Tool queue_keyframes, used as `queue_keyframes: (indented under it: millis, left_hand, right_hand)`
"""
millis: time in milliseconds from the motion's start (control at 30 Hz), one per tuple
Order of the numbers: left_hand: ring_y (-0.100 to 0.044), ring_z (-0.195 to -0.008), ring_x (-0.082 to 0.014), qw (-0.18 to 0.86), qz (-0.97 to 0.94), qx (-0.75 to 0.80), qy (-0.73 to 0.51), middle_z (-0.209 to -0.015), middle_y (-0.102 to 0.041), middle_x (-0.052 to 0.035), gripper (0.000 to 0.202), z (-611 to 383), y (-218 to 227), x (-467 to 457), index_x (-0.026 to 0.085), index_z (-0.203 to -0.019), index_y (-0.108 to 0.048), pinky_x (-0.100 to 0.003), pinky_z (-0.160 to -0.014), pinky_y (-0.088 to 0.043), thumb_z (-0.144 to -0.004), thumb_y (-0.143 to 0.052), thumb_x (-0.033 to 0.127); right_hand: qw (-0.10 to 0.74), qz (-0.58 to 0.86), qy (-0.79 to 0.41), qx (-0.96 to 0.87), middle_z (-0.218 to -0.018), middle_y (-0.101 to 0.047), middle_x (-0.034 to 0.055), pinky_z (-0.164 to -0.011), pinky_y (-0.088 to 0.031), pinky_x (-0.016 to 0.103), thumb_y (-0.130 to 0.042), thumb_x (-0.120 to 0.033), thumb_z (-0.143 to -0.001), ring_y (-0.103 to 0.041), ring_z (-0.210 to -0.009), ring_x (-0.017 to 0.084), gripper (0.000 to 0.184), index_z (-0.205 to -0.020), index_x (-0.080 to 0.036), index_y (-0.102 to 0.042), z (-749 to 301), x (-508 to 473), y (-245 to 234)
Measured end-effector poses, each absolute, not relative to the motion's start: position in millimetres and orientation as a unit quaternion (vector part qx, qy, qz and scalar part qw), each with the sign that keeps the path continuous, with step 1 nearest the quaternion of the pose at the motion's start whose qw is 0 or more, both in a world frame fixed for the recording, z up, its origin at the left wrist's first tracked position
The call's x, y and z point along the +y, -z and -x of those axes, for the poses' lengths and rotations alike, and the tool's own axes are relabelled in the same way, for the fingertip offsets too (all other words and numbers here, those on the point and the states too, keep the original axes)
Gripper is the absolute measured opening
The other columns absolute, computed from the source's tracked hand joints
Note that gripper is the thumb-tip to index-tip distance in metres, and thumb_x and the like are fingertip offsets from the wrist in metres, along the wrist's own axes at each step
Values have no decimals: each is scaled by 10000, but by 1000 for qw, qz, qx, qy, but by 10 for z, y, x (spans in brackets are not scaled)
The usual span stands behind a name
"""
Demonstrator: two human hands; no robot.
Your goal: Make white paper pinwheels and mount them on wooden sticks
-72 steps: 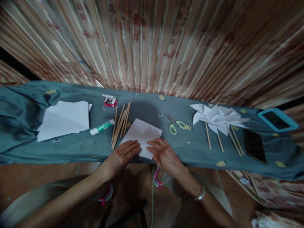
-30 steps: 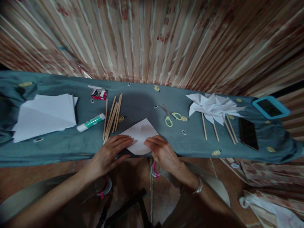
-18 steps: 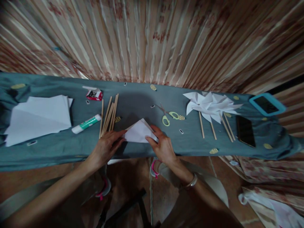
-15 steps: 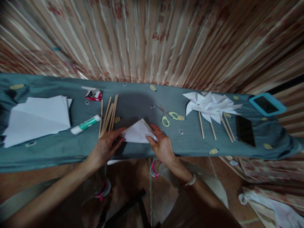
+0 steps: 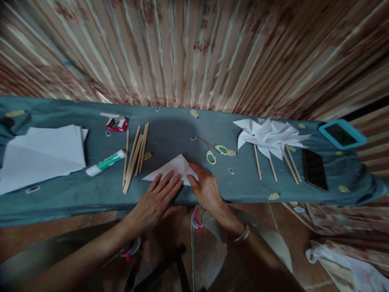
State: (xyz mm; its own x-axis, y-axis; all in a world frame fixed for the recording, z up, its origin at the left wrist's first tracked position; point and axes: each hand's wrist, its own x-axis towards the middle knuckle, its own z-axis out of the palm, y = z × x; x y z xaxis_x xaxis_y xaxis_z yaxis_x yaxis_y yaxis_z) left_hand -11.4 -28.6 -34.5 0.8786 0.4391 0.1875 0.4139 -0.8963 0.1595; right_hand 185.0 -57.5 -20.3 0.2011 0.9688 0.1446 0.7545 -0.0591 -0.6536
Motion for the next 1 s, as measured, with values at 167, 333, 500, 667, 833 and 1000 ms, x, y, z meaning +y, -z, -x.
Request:
queue_keyframes:
  millis: [167,333,500,667,833,1000]
  left_hand:
    - [-177,-1430,-333,51,-968,229,-89,-1532,-296,-130,717,120,325,-255,108,-1459,-263,-534,-1145,-154,-888,-521,457]
    - [-207,-1419,-346,55,-967,235,-82,-1524,-312,-138,712,115,308,-260,110,-1451,-290,-540,-1141,-160,-889,-496,497]
    - [-213,-1413,-364,49,-967,237,-79,-1525,-307,-142,737,110,326,-257,107,-1458,-273,-550,-1136,-164,-888,-480,525]
    - [-203,-1415,-369,54,-967,235,-77,-1531,-291,-143,740,114,330,-257,104,-1461,-266,-555,-1135,-159,-893,-454,541]
    - [-201,-1414,-374,57,-967,237,-74,-1530,-295,-141,739,114,324,-262,101,-1457,-274,-560,-1137,-154,-888,-474,529]
    - [-182,-1420,-370,61,-967,239,-66,-1534,-288,-137,752,111,334,-256,104,-1462,-264,-562,-1138,-154,-887,-458,548]
  right_hand:
    - [301,709,-153,-619,-1103,-713,102,-861,-544,370,-521,-285,-868,-691,-969,254,328,-1155,-172,-633,-1851,-532,192]
    - [303,701,-145,-630,-1095,-716,92,-856,-544,360,-505,-282,-876,-689,-967,243,314,-1143,-182,-636,-1855,-509,187]
    - [266,697,-112,-657,-1082,-705,105,-845,-535,373,-460,-281,-910,-670,-971,250,321,-1168,-166,-611,-1846,-495,187]
    - [202,690,-46,-693,-1074,-661,117,-865,-509,404,-444,-270,-932,-612,-999,271,284,-1134,-172,-618,-1818,-512,155]
    - [172,676,-12,-717,-1095,-627,113,-872,-497,425,-417,-248,-944,-556,-1002,276,265,-1109,-189,-617,-1807,-533,130]
    - [169,675,-16,-718,-1075,-621,113,-870,-490,442,-405,-227,-945,-551,-988,283,277,-1134,-219,-607,-1801,-528,123]
